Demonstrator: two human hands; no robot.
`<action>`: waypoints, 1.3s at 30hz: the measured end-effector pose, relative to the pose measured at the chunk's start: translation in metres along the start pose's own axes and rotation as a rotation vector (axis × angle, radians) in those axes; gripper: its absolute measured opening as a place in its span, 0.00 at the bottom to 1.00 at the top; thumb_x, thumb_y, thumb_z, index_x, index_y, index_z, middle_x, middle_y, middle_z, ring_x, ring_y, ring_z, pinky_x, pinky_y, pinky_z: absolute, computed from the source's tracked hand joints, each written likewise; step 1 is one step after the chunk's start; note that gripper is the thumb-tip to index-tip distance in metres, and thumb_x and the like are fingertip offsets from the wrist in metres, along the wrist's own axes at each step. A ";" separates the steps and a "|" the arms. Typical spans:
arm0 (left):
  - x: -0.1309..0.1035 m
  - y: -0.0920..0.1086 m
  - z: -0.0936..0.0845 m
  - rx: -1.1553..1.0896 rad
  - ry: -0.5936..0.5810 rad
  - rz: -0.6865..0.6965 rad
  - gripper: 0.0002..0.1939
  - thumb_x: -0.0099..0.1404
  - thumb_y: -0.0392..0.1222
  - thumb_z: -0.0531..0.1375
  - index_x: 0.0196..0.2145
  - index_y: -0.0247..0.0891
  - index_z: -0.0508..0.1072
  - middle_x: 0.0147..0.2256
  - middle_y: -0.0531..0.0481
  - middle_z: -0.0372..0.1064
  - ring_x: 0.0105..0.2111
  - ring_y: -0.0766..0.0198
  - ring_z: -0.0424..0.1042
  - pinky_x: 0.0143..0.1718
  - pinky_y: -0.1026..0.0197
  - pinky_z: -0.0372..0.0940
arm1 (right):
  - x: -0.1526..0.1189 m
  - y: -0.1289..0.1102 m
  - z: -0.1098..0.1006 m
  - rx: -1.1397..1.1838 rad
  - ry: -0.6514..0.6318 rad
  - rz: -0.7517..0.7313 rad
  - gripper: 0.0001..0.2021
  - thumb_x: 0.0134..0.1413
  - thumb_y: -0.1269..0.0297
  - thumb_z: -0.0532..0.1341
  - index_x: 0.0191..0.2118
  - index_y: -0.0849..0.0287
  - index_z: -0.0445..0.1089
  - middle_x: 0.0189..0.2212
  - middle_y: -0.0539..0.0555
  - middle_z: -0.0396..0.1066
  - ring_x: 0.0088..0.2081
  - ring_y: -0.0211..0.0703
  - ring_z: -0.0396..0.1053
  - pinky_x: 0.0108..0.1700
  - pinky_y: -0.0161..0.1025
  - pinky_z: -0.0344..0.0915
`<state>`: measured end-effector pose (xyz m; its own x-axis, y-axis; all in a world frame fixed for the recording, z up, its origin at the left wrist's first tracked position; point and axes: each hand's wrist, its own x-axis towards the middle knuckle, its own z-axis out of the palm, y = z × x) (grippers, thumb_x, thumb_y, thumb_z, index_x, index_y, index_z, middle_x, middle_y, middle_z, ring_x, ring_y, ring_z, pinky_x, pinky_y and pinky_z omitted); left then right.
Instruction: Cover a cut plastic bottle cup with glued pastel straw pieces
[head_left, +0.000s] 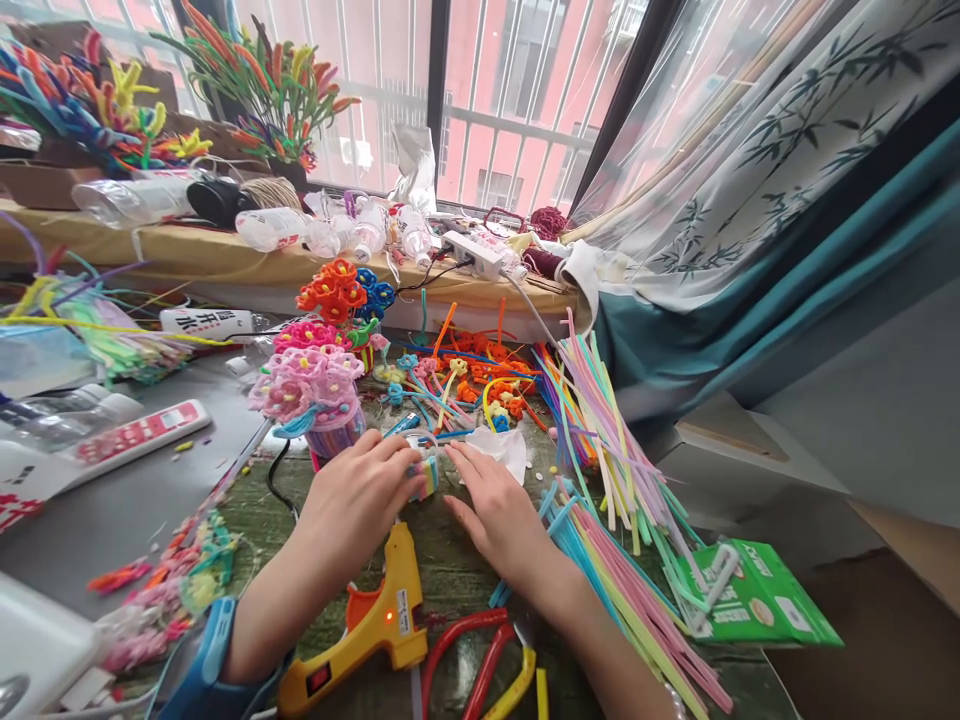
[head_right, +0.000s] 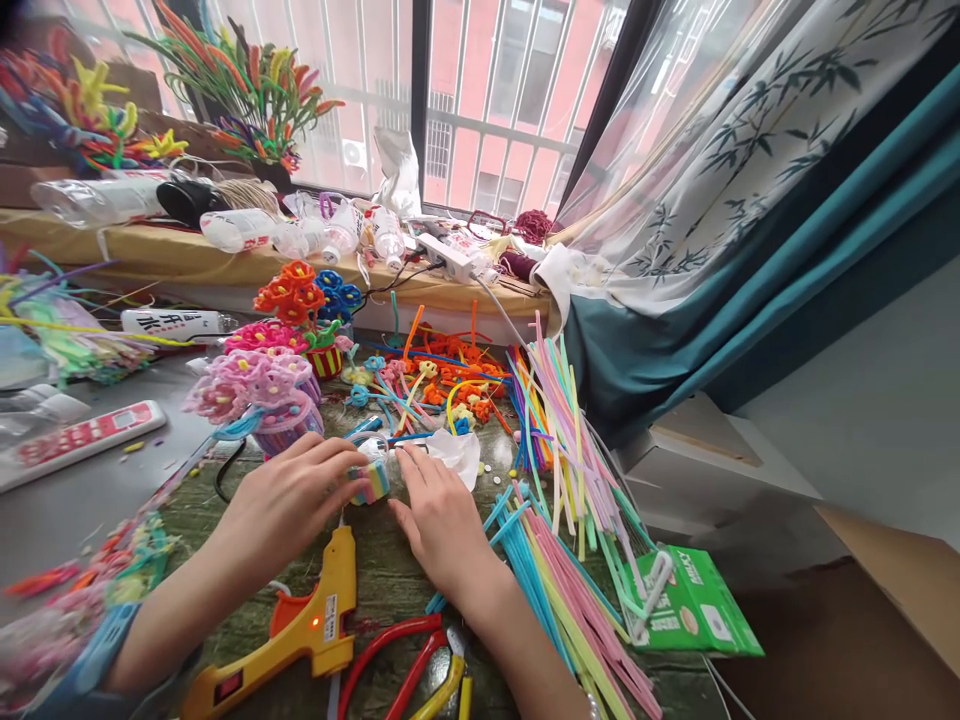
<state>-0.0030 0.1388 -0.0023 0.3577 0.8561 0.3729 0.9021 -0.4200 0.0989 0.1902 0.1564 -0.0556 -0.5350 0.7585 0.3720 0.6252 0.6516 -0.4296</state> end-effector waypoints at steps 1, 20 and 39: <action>0.001 0.000 0.000 -0.021 -0.018 0.011 0.09 0.68 0.38 0.55 0.33 0.40 0.75 0.34 0.49 0.76 0.36 0.55 0.71 0.35 0.58 0.63 | 0.000 0.000 0.000 0.030 0.015 0.008 0.25 0.63 0.70 0.56 0.64 0.61 0.57 0.60 0.63 0.64 0.62 0.55 0.61 0.61 0.56 0.63; 0.001 0.010 -0.006 -0.629 0.322 0.091 0.06 0.65 0.30 0.59 0.33 0.38 0.74 0.28 0.54 0.73 0.29 0.69 0.70 0.32 0.68 0.64 | 0.004 -0.022 -0.019 1.019 0.266 0.306 0.27 0.52 0.53 0.68 0.55 0.54 0.64 0.52 0.56 0.71 0.56 0.49 0.68 0.59 0.44 0.64; 0.002 -0.002 -0.007 -1.044 0.123 -0.386 0.10 0.61 0.47 0.62 0.30 0.37 0.76 0.26 0.53 0.73 0.28 0.65 0.69 0.29 0.67 0.64 | 0.002 -0.002 -0.035 1.387 -0.187 0.409 0.38 0.36 0.65 0.76 0.58 0.50 0.66 0.49 0.53 0.68 0.50 0.46 0.69 0.57 0.46 0.62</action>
<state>-0.0055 0.1389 0.0044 0.0186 0.9723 0.2330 0.2820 -0.2287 0.9318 0.2078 0.1562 -0.0256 -0.5906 0.8063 -0.0320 -0.2328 -0.2083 -0.9500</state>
